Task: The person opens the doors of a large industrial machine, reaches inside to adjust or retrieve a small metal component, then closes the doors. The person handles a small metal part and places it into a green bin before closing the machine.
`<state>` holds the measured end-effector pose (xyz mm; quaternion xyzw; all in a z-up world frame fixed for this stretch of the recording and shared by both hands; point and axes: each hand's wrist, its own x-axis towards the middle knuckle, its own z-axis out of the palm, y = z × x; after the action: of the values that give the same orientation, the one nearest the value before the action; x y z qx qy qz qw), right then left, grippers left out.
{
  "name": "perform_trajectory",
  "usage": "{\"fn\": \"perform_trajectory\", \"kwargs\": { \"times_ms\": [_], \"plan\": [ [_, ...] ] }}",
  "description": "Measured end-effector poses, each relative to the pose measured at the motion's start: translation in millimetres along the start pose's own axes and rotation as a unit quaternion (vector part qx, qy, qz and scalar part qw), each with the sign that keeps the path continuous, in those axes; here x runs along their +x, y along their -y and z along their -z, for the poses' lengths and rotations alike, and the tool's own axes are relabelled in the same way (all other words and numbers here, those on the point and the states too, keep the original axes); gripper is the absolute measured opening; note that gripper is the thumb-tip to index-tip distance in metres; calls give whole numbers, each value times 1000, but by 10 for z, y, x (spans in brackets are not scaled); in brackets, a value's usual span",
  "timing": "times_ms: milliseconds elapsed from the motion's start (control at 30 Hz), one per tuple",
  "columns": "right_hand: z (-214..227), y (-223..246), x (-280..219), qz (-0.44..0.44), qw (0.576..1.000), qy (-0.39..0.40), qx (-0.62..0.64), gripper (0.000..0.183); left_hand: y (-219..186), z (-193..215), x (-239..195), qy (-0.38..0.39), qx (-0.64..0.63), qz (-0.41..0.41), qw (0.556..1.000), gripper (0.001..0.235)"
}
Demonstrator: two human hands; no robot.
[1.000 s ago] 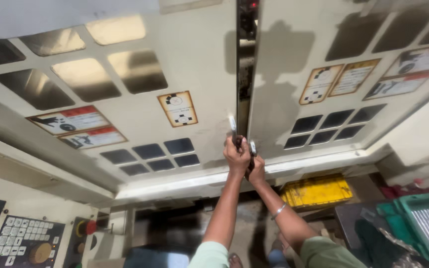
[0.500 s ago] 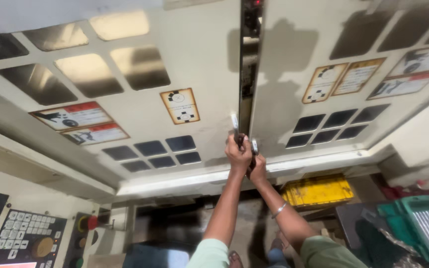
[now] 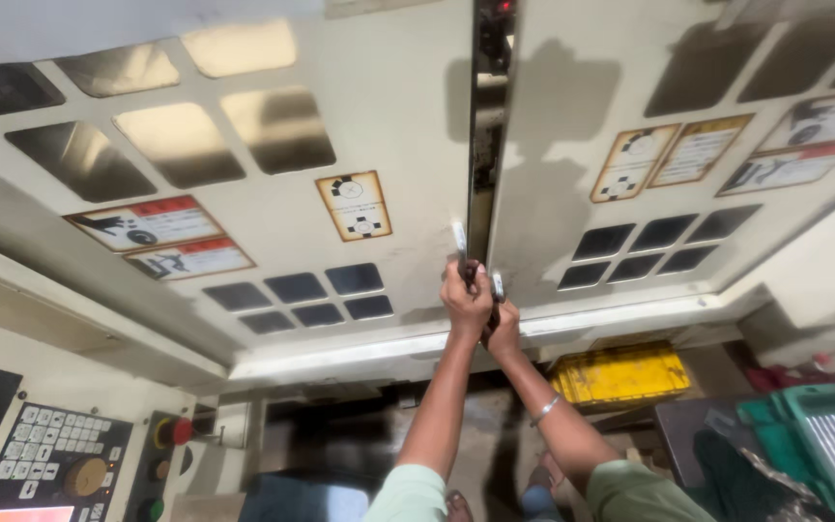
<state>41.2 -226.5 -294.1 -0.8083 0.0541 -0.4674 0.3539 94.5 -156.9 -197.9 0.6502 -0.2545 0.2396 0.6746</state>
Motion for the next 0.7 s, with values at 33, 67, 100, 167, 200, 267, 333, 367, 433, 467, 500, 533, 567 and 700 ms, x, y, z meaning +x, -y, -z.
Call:
{"fn": "perform_trajectory", "kwargs": {
  "times_ms": [33, 67, 100, 167, 200, 267, 333, 367, 433, 467, 500, 533, 567, 700],
  "plan": [
    [3, 18, -2, -9, 1000, -1, -1, 21, -3, 3, -4, 0, 2, -5, 1000, 11],
    [2, 36, 9, -17, 1000, -3, -2, 22, -2, 0, 8, 0, 3, -11, 1000, 11],
    [4, 53, 26, -24, 1000, -5, -2, 22, -9, 1, 6, 0, -2, -6, 1000, 11],
    [2, 81, 74, 2, 1000, -12, -2, 24, -12, -5, 31, 1, -13, 3, 1000, 11],
    [10, 99, 62, 13, 1000, -15, -2, 25, -15, 4, 16, -1, -8, -5, 1000, 11],
    [20, 106, 57, 10, 1000, -12, 2, 25, -9, 4, 14, -3, 1, -22, 1000, 11],
    [22, 91, 55, 10, 1000, -10, 6, 24, -4, 4, 15, 4, -1, -8, 1000, 11],
    [21, 77, 46, 12, 1000, -8, 7, 23, -1, 3, 16, 7, -2, -1, 1000, 11],
    [12, 38, 24, -2, 1000, -3, 4, 22, 7, 1, 16, 6, -5, -11, 1000, 12],
    [4, 18, 10, -18, 1000, 1, 0, 21, 9, 3, 12, 5, -6, -16, 1000, 12],
    [-4, -2, -6, -35, 999, 5, -4, 20, 12, 3, 9, 6, -6, -11, 1000, 12],
    [-13, -22, -17, -27, 1000, 5, -2, 19, 14, 2, 8, 7, -5, -6, 1000, 12],
    [-20, -40, -28, -19, 1000, 5, -1, 18, 16, 3, 6, 8, -5, -1, 1000, 13],
    [-33, -92, -43, -9, 1000, -7, -22, 15, 23, 0, 7, 7, -3, -15, 1000, 12]
  ]
}}
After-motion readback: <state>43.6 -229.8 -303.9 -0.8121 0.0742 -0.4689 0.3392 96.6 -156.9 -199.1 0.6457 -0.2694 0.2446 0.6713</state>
